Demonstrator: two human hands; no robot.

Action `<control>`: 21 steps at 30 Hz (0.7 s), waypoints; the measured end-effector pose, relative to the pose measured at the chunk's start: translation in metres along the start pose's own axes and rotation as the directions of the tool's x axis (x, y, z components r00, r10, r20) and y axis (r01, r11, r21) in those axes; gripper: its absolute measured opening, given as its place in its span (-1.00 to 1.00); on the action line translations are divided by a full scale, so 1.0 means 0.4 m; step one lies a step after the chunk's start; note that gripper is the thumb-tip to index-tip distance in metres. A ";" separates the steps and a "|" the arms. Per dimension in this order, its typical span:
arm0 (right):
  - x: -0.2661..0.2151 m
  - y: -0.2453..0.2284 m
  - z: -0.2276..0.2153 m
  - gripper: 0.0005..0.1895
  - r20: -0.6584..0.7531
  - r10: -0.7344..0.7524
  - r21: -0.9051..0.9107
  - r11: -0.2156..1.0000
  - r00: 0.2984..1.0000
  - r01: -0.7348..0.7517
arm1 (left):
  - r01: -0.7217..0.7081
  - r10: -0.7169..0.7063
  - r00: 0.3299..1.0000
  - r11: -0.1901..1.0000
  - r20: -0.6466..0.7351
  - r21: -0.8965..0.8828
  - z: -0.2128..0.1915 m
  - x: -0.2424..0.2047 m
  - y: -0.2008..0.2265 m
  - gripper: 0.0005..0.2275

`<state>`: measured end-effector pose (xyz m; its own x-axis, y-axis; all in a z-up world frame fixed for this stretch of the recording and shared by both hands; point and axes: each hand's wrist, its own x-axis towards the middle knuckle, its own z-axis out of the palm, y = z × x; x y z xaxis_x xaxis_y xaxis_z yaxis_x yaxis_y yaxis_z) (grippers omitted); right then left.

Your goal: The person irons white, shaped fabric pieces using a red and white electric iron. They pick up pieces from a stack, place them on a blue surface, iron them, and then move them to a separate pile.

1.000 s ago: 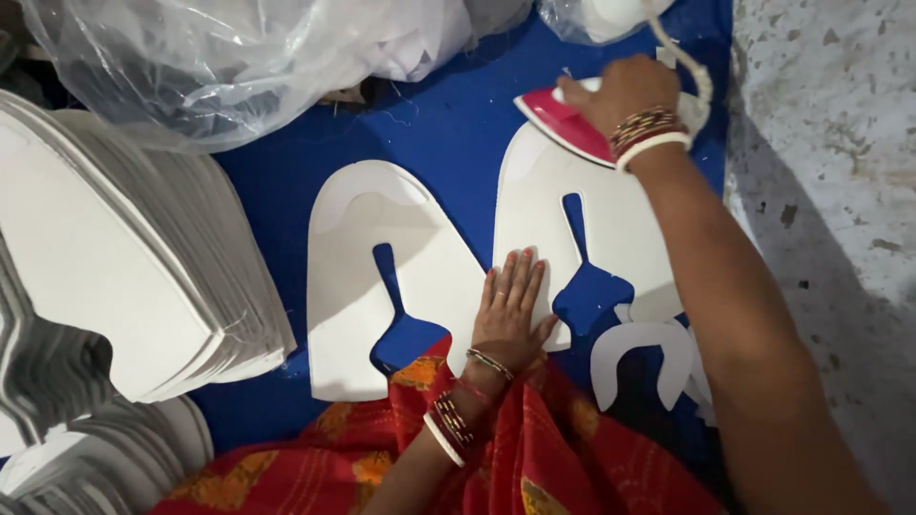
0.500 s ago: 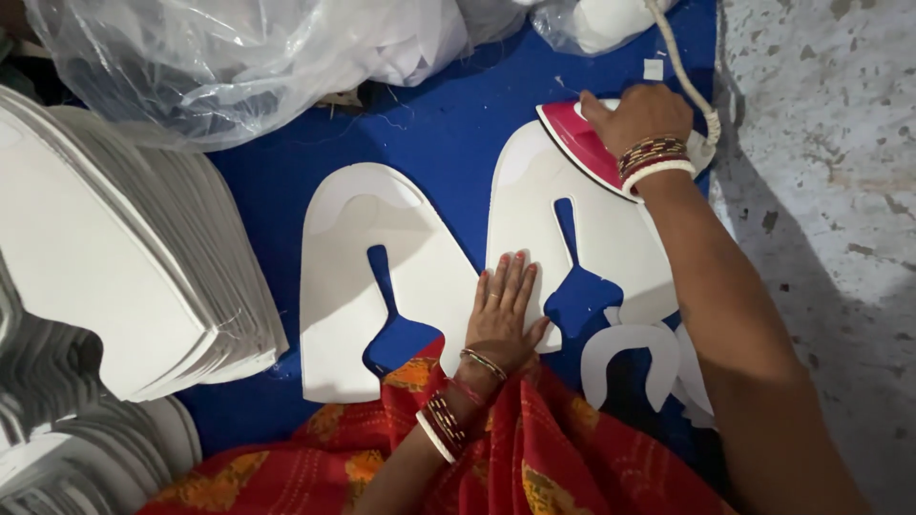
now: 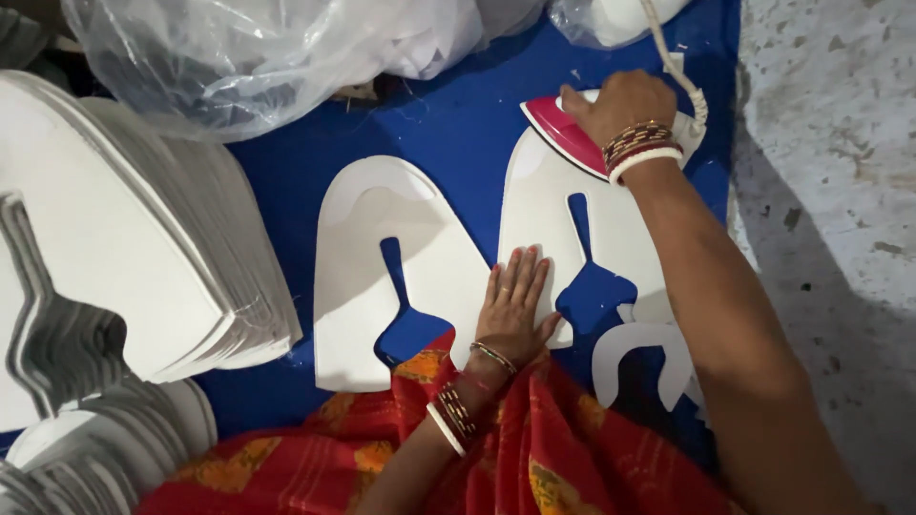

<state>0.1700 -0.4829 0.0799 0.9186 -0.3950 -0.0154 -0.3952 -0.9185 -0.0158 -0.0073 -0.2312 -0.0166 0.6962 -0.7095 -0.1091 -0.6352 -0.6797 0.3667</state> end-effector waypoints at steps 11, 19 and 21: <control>-0.101 -0.060 -0.019 -0.18 0.129 -0.279 -0.091 0.952 0.952 0.291 | -0.001 0.002 1.000 1.000 0.031 -0.011 -0.005 0.004 0.005 -0.20; -0.030 0.007 0.019 -0.21 -0.015 -0.274 -0.147 0.952 0.962 0.269 | 0.010 -0.009 1.000 1.000 0.019 -0.013 -0.009 -0.005 0.000 -0.19; -0.003 0.035 0.028 -0.24 -0.100 -0.220 -0.102 0.972 0.970 0.210 | 0.005 -0.005 1.000 1.000 -0.016 -0.027 -0.003 -0.006 0.002 -0.19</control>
<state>0.1632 -0.4952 0.0687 0.9790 -0.1835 0.0886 -0.1908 -0.9781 0.0832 -0.0092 -0.2297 -0.0150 0.7049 -0.7027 -0.0961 -0.6224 -0.6778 0.3913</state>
